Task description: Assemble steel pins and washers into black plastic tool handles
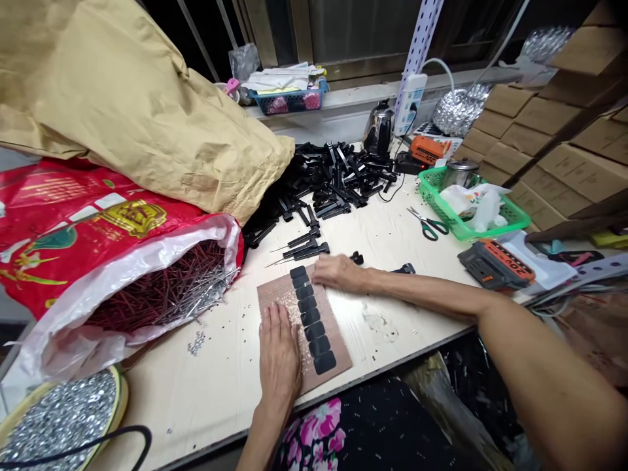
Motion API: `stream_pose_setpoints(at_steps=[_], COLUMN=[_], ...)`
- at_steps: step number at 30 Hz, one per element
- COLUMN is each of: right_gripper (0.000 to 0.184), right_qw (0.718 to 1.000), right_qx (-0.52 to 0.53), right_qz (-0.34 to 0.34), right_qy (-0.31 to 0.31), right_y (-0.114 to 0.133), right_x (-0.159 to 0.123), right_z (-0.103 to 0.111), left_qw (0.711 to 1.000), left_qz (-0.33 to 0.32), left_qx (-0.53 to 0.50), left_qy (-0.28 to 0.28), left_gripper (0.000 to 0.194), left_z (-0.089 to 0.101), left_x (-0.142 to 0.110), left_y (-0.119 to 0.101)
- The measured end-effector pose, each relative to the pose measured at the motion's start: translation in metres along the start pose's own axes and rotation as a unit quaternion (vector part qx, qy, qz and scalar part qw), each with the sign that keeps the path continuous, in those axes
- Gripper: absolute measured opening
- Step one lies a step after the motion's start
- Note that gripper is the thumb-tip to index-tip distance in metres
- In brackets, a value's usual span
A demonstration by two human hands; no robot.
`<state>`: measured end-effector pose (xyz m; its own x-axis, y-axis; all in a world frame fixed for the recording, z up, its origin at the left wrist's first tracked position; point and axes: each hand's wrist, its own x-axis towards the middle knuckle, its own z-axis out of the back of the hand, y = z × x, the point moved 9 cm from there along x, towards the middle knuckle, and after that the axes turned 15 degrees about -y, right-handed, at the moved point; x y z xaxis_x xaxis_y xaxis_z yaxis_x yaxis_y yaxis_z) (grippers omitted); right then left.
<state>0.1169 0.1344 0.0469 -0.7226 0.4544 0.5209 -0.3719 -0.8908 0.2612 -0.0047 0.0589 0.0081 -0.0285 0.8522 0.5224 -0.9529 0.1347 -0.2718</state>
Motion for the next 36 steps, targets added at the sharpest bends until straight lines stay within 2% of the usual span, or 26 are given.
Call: stream_pose_setpoints(at_steps=[3, 4, 6, 8, 10, 12, 14, 17, 18, 23, 26, 32, 34, 36], right_gripper=[0.025, 0.026, 0.028, 0.028, 0.031, 0.034, 0.034, 0.030, 0.029, 0.032, 0.031, 0.029, 0.027, 0.024], right_qw=[0.982, 0.977, 0.989, 0.999, 0.998, 0.989, 0.983, 0.997, 0.998, 0.993, 0.995, 0.992, 0.989, 0.988], right_qx=[0.093, 0.108, 0.091, 0.046, 0.054, 0.090, 0.104, 0.068, 0.061, 0.079, 0.084, 0.077, 0.060, 0.037], right_qz=[0.152, 0.167, 0.104, -0.012, -0.001, 0.099, 0.129, 0.028, 0.017, 0.080, 0.053, -0.091, -0.122, -0.129], right_qy=[0.066, 0.073, 0.050, -0.003, 0.013, 0.062, 0.074, 0.022, 0.014, 0.029, 0.014, 0.036, 0.064, 0.082], right_y=[0.038, 0.042, 0.028, -0.001, 0.000, 0.022, 0.029, 0.003, -0.001, 0.017, 0.018, -0.021, -0.035, -0.043], right_x=[-0.014, -0.016, -0.007, 0.003, 0.002, -0.008, -0.013, -0.004, -0.001, -0.005, -0.012, -0.051, -0.065, -0.068], right_z=[-0.006, -0.004, 0.002, 0.012, 0.010, 0.001, -0.003, 0.001, 0.001, -0.001, 0.002, 0.031, 0.042, 0.049], left_qw=[1.000, 1.000, 1.000, 1.000, 1.000, 1.000, 1.000, 1.000, 1.000, 0.999, 1.000, 1.000, 1.000, 1.000], left_qz=[0.007, 0.009, 0.012, 0.015, 0.021, 0.023, 0.023, 0.026, 0.028, 0.029, 0.012, 0.010, 0.011, 0.003], left_qx=[-0.004, -0.003, 0.000, -0.004, -0.010, -0.011, -0.010, -0.006, -0.006, -0.018, -0.004, -0.017, -0.016, -0.013], left_qy=[0.003, 0.007, 0.012, 0.011, 0.010, 0.014, 0.017, 0.012, 0.012, 0.018, 0.020, -0.005, -0.011, -0.016], left_gripper=[0.050, 0.050, 0.051, 0.051, 0.051, 0.051, 0.051, 0.050, 0.050, 0.050, 0.050, 0.049, 0.048, 0.048], left_z=[-0.001, -0.001, -0.002, -0.001, 0.000, 0.000, 0.000, 0.001, 0.001, 0.002, 0.002, 0.002, 0.001, 0.001], left_x=[0.000, -0.001, -0.001, -0.001, -0.001, -0.002, -0.002, -0.001, -0.001, 0.001, 0.001, -0.004, -0.006, -0.006], left_y=[0.000, 0.000, 0.000, 0.000, 0.001, 0.001, 0.000, 0.000, 0.000, -0.002, -0.003, 0.004, 0.008, 0.008])
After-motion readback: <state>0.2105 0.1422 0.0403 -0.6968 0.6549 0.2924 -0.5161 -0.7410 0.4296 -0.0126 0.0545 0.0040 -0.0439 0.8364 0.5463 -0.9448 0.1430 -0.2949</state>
